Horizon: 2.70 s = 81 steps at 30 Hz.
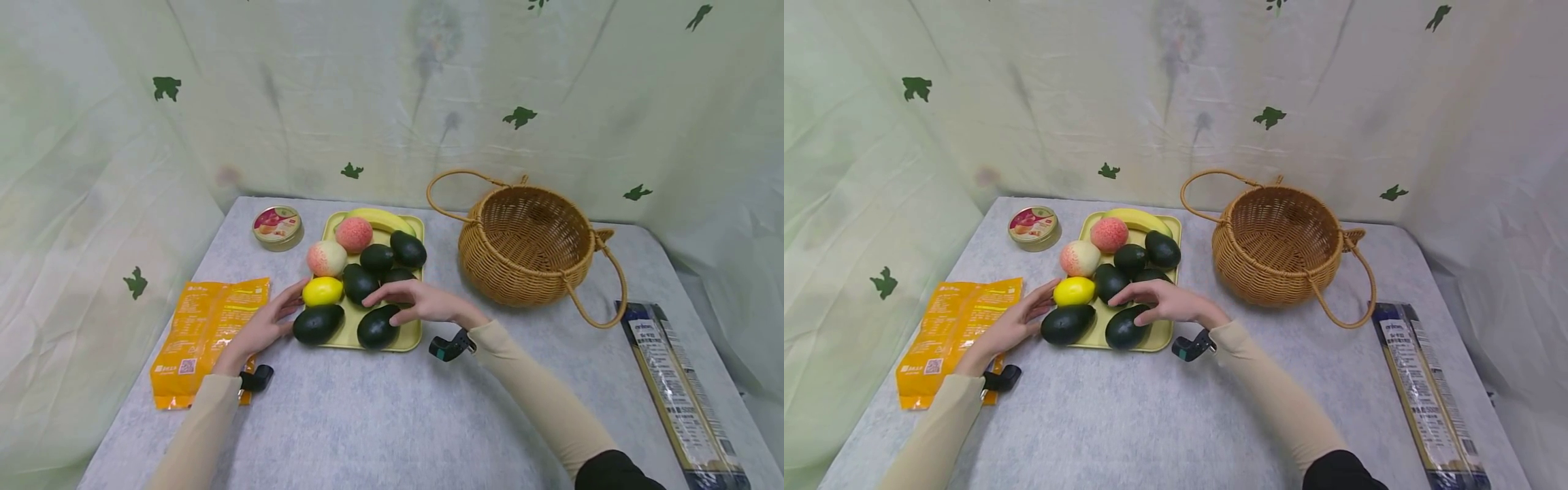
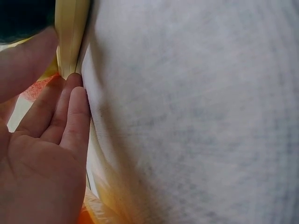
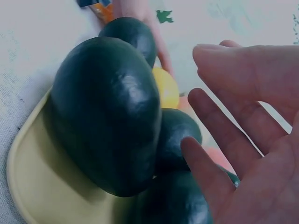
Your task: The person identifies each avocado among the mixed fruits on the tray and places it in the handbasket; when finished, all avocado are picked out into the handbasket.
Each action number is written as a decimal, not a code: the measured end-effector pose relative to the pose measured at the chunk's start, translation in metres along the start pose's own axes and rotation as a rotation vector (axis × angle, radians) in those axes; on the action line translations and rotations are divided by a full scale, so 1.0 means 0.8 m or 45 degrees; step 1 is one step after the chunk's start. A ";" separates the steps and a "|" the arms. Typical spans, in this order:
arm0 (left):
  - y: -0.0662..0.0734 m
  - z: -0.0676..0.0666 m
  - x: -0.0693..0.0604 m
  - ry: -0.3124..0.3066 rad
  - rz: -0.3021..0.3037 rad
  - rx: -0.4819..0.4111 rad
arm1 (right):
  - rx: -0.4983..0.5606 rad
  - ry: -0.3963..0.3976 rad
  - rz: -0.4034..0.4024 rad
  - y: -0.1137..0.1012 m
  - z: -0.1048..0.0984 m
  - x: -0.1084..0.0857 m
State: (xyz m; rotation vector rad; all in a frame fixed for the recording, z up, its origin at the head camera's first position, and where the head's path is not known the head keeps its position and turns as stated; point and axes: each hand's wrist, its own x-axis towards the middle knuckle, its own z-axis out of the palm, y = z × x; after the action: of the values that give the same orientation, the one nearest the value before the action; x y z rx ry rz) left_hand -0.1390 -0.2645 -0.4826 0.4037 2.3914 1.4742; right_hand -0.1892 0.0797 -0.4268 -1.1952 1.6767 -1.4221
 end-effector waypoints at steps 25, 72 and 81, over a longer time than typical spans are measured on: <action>0.000 -0.001 0.000 -0.002 0.001 -0.004 | -0.461 -0.081 0.074 0.019 0.021 0.015; 0.000 0.002 0.001 -0.007 0.005 -0.016 | -0.488 0.893 0.459 -0.126 -0.166 -0.174; 0.000 0.002 0.001 -0.008 0.001 -0.017 | -0.553 0.866 0.630 -0.114 -0.180 -0.204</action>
State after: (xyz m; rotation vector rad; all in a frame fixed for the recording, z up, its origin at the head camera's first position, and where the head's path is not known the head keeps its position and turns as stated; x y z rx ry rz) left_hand -0.1389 -0.2633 -0.4833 0.4057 2.3760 1.4863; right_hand -0.2313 0.2866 -0.3211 -0.4159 2.6230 -1.2406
